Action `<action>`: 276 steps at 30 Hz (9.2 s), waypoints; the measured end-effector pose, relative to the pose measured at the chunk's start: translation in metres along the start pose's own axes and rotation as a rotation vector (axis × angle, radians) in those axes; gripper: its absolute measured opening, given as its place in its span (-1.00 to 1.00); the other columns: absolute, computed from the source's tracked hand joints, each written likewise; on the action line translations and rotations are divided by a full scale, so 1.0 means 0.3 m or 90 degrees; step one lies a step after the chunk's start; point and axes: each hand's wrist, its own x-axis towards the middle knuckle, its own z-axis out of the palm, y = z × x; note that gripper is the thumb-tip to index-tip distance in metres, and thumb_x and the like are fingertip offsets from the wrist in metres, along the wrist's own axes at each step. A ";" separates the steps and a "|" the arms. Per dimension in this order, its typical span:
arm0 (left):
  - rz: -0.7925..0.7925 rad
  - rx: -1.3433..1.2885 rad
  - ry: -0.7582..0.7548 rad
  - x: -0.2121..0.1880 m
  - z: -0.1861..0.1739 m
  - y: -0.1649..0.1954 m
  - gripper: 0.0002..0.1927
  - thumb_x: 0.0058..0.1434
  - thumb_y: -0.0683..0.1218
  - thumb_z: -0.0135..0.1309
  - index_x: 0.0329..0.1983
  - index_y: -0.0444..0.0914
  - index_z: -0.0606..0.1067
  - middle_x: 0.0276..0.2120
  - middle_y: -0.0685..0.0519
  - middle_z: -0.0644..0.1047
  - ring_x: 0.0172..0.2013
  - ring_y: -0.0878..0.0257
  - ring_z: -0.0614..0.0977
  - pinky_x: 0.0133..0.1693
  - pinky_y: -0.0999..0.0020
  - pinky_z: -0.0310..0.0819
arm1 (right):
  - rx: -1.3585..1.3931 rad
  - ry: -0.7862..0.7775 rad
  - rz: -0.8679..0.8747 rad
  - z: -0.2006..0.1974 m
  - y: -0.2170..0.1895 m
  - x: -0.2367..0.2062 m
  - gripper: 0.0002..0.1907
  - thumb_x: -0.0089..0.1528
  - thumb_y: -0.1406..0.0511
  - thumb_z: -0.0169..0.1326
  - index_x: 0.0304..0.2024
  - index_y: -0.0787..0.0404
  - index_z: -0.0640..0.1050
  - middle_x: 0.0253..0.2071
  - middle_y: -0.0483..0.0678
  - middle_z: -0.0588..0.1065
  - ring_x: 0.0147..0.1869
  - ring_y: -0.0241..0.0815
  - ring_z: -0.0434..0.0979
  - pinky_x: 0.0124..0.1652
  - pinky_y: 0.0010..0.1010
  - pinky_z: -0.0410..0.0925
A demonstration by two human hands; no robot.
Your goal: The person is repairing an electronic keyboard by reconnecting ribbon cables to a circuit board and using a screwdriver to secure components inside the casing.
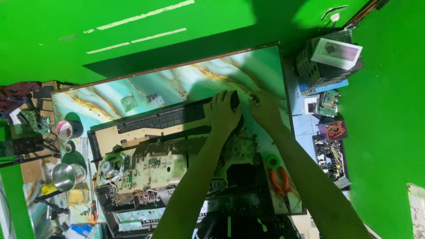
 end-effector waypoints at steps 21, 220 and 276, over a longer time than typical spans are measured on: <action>-0.019 0.090 -0.033 -0.002 -0.029 0.013 -0.52 0.13 0.04 0.12 0.14 -0.11 0.53 0.08 -0.04 0.53 0.20 -0.06 0.42 0.25 -0.23 0.03 | -0.026 0.017 -0.021 0.082 0.019 0.022 -0.85 0.34 0.30 0.10 -0.13 0.27 0.56 -0.17 0.15 0.52 -0.10 0.21 0.54 -0.13 -0.04 0.38; -0.065 0.170 0.203 -1.005 -0.542 -0.587 -0.51 0.04 0.08 0.28 0.03 -0.11 0.48 -0.02 0.06 0.43 -0.02 0.13 0.47 -0.05 -0.06 0.19 | 0.220 -0.196 0.065 0.671 -0.757 -0.636 -0.90 0.23 0.48 0.15 -0.24 0.33 0.68 -0.37 0.03 0.65 -0.31 -0.26 0.64 -0.29 -0.45 0.43; 0.121 -0.283 0.085 -1.015 -0.442 -0.460 -0.81 0.34 -0.16 0.15 0.01 -0.20 0.54 -0.07 -0.01 0.62 -0.09 0.17 0.72 -0.06 0.34 0.62 | 0.079 -0.204 -0.372 0.344 -0.682 -0.810 -0.72 0.21 0.35 0.25 -0.08 0.26 0.49 -0.16 0.04 0.54 -0.14 0.03 0.57 -0.15 -0.15 0.42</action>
